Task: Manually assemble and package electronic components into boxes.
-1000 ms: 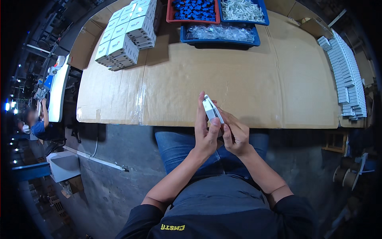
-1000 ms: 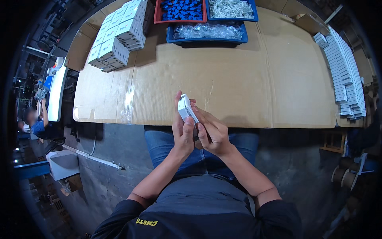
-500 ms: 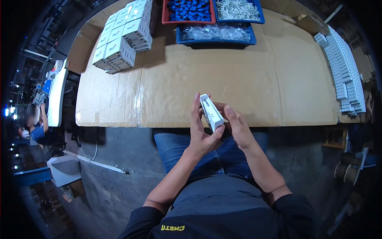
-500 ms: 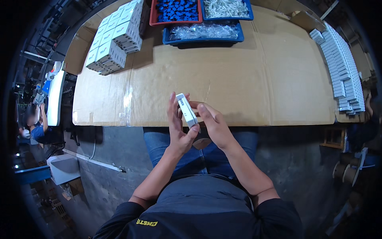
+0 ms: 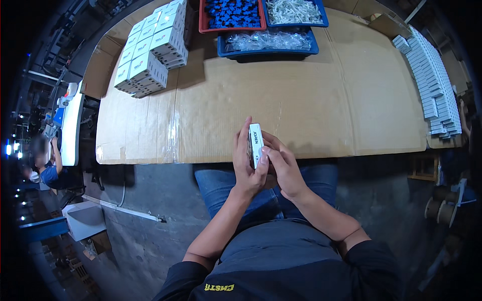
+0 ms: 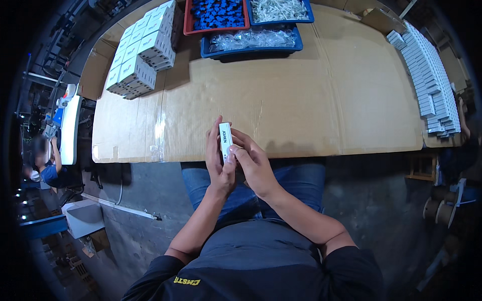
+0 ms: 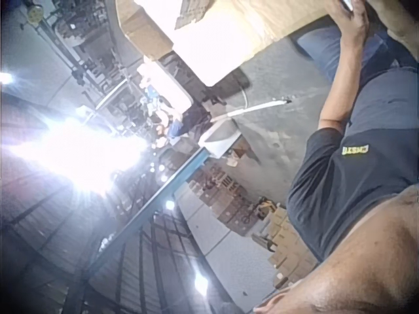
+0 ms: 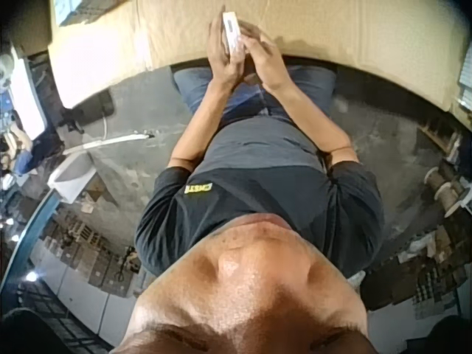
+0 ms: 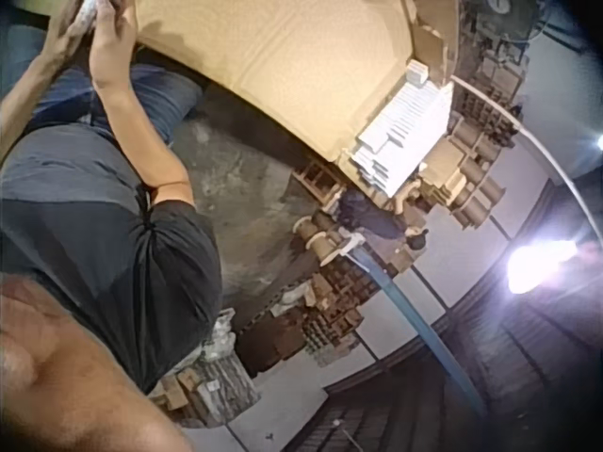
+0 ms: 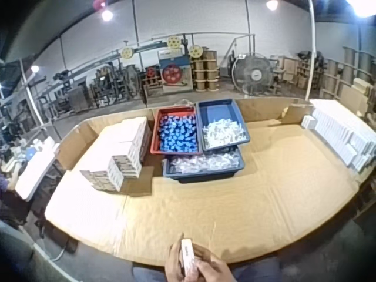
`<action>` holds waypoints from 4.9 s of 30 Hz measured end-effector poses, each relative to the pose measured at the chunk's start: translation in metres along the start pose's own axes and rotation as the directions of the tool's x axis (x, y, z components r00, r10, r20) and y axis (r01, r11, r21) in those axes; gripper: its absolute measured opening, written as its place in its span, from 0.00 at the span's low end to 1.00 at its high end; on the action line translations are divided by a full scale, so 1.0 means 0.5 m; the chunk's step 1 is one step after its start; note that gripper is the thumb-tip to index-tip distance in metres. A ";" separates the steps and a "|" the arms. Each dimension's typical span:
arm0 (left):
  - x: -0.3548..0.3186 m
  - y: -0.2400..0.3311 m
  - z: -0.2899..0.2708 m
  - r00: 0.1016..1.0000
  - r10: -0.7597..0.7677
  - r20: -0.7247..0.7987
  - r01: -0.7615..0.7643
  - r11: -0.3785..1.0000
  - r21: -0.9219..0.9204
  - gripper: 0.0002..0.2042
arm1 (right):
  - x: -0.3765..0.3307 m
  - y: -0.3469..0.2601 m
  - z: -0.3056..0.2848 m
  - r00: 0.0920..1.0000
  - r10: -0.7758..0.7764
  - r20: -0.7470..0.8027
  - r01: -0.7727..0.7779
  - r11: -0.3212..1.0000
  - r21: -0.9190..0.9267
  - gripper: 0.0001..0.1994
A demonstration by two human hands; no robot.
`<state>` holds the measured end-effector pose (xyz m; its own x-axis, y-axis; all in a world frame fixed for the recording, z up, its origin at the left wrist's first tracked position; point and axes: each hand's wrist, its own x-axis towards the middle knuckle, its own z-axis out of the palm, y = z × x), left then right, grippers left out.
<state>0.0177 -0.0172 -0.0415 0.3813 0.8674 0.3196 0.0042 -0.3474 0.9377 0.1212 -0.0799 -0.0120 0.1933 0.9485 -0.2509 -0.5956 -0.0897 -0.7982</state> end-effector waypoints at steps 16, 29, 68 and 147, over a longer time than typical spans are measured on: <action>-0.013 -0.029 0.015 0.976 0.131 -0.172 -0.136 0.991 -0.015 0.44 | -0.032 0.032 0.023 0.986 -0.164 -0.033 0.151 0.954 -0.258 0.30; -0.011 -0.008 0.013 0.933 0.323 -0.157 -0.302 0.943 0.142 0.38 | -0.048 0.039 0.002 0.962 -0.244 0.123 0.273 0.862 -0.427 0.28; -0.022 -0.033 0.015 0.854 0.466 -0.233 -0.435 0.884 0.172 0.37 | -0.055 0.039 -0.002 0.944 -0.298 0.144 0.329 0.806 -0.492 0.28; 0.010 -0.007 0.031 0.858 -0.500 0.116 0.477 0.694 -0.539 0.31 | 0.049 0.002 -0.118 0.840 -0.455 0.295 0.535 0.608 -0.586 0.35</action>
<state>0.0340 -0.0171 -0.0452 0.4328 0.8766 -0.2102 -0.3135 0.3649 0.8767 0.1715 -0.0750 -0.0513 0.2030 0.9274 0.3141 0.1986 0.2751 -0.9407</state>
